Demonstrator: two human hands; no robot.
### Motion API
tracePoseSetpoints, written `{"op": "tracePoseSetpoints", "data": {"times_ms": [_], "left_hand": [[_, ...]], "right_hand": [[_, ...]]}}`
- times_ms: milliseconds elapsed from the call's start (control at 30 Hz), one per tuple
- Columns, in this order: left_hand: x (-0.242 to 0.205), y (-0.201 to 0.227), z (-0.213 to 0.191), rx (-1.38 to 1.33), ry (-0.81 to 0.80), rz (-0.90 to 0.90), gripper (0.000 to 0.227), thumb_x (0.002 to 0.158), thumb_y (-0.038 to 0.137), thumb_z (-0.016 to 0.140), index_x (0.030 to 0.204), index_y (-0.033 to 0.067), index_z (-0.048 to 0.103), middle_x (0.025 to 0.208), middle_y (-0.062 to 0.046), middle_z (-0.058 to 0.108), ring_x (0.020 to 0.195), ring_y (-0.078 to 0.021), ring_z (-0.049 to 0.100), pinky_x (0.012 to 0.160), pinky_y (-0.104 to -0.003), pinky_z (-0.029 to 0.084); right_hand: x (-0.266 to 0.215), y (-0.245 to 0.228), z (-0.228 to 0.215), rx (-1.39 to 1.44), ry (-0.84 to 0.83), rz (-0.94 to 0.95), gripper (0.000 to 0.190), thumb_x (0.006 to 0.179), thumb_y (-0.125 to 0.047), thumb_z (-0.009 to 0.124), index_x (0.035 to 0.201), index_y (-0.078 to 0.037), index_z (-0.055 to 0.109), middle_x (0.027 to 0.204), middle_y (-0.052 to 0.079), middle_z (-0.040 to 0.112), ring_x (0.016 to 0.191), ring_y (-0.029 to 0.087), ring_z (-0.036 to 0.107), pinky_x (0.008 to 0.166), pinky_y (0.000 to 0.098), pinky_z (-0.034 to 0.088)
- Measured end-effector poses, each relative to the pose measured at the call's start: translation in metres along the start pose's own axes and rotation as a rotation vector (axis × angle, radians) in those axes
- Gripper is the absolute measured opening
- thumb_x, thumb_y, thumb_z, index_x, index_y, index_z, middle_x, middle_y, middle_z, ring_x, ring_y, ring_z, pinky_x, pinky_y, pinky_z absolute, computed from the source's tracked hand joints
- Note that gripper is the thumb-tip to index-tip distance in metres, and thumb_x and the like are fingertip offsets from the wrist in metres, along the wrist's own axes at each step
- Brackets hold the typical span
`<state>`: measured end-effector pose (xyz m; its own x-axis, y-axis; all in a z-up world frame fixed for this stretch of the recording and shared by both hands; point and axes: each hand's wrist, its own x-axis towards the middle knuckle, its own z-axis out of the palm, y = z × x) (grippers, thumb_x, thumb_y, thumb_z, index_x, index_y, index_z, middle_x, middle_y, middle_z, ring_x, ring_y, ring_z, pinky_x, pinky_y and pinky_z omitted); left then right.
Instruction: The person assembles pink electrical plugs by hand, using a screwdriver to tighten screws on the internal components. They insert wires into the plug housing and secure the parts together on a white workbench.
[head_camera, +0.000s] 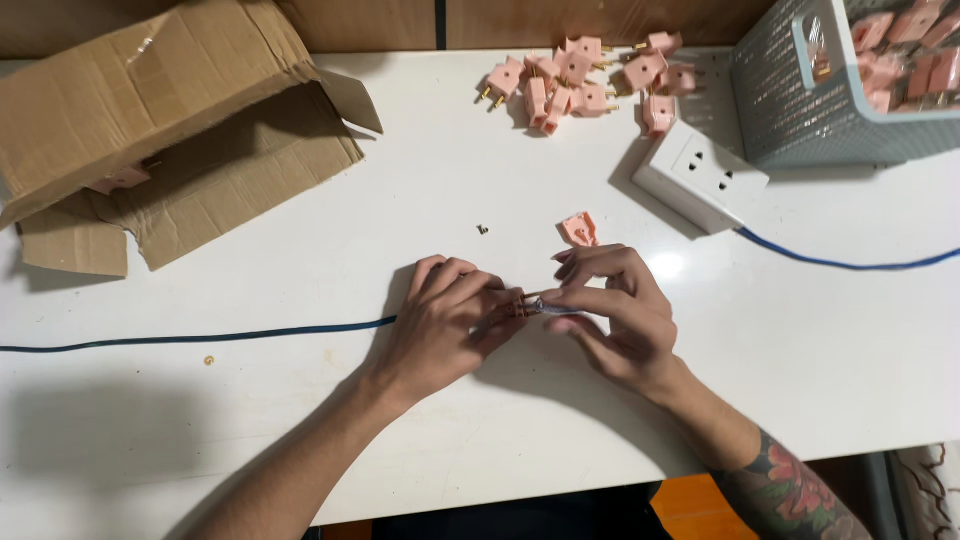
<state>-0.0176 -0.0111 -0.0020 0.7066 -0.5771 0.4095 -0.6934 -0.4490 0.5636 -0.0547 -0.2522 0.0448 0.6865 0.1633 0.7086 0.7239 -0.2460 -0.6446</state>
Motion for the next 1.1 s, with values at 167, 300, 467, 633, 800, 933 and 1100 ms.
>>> {"op": "tracePoseSetpoints", "data": {"times_ms": [167, 300, 467, 633, 800, 933, 1100], "left_hand": [[0.000, -0.001, -0.002, 0.010, 0.008, 0.012, 0.025, 0.104, 0.043, 0.085, 0.115, 0.0209, 0.086, 0.107, 0.003, 0.076, 0.111, -0.0187, 0.067, 0.112, -0.050, 0.046], [-0.003, -0.007, 0.007, 0.020, -0.005, 0.007, 0.026, 0.102, 0.042, 0.085, 0.120, 0.0226, 0.085, 0.109, 0.005, 0.075, 0.112, -0.0181, 0.066, 0.113, -0.050, 0.045], [-0.003, -0.005, 0.003, 0.046, -0.021, 0.017, 0.027, 0.103, 0.043, 0.084, 0.120, 0.0216, 0.086, 0.109, 0.003, 0.075, 0.113, -0.0189, 0.068, 0.113, -0.050, 0.046], [0.000, -0.003, 0.000, 0.033, -0.018, 0.018, 0.028, 0.104, 0.041, 0.083, 0.124, 0.0213, 0.085, 0.108, 0.003, 0.074, 0.113, -0.0178, 0.068, 0.112, -0.047, 0.046], [-0.002, -0.004, 0.001, 0.025, -0.018, 0.026, 0.028, 0.104, 0.041, 0.084, 0.124, 0.0225, 0.083, 0.107, 0.002, 0.072, 0.112, -0.0192, 0.069, 0.110, -0.049, 0.048], [-0.003, -0.006, 0.006, 0.051, -0.062, 0.011, 0.027, 0.105, 0.042, 0.081, 0.125, 0.0246, 0.083, 0.109, 0.004, 0.072, 0.115, -0.0172, 0.068, 0.113, -0.048, 0.046], [-0.003, -0.006, 0.004, 0.030, -0.005, 0.026, 0.031, 0.101, 0.042, 0.087, 0.126, 0.0244, 0.083, 0.107, 0.004, 0.075, 0.112, -0.0176, 0.070, 0.113, -0.048, 0.046]], "right_hand": [[0.001, -0.001, 0.001, -0.004, -0.012, -0.027, 0.027, 0.102, -0.005, 0.076, 0.127, 0.003, 0.083, 0.110, 0.020, 0.074, 0.106, 0.036, 0.078, 0.109, 0.0636, 0.065], [0.001, -0.004, 0.003, 0.009, -0.007, -0.002, 0.031, 0.101, 0.004, 0.074, 0.131, 0.008, 0.080, 0.105, 0.022, 0.076, 0.100, 0.038, 0.081, 0.104, 0.0647, 0.066], [0.000, -0.004, 0.006, 0.013, -0.016, -0.019, 0.030, 0.100, 0.000, 0.078, 0.129, 0.005, 0.083, 0.110, 0.023, 0.075, 0.105, 0.041, 0.078, 0.106, 0.0671, 0.064], [0.009, -0.013, 0.009, 0.063, -0.015, 0.002, 0.036, 0.107, 0.004, 0.064, 0.141, 0.008, 0.075, 0.113, 0.025, 0.080, 0.109, 0.042, 0.081, 0.106, 0.0679, 0.063], [0.011, -0.014, 0.014, 0.079, -0.019, -0.017, 0.037, 0.105, 0.007, 0.067, 0.141, 0.009, 0.075, 0.107, 0.025, 0.079, 0.100, 0.041, 0.079, 0.101, 0.0685, 0.064], [0.003, -0.005, 0.008, 0.017, -0.050, -0.002, 0.045, 0.101, -0.001, 0.077, 0.146, 0.005, 0.075, 0.118, 0.022, 0.077, 0.112, 0.038, 0.076, 0.109, 0.0681, 0.061], [0.006, -0.014, 0.009, 0.094, -0.008, -0.003, 0.046, 0.102, 0.014, 0.063, 0.147, 0.011, 0.069, 0.115, 0.026, 0.081, 0.104, 0.043, 0.082, 0.100, 0.0671, 0.065]]}}
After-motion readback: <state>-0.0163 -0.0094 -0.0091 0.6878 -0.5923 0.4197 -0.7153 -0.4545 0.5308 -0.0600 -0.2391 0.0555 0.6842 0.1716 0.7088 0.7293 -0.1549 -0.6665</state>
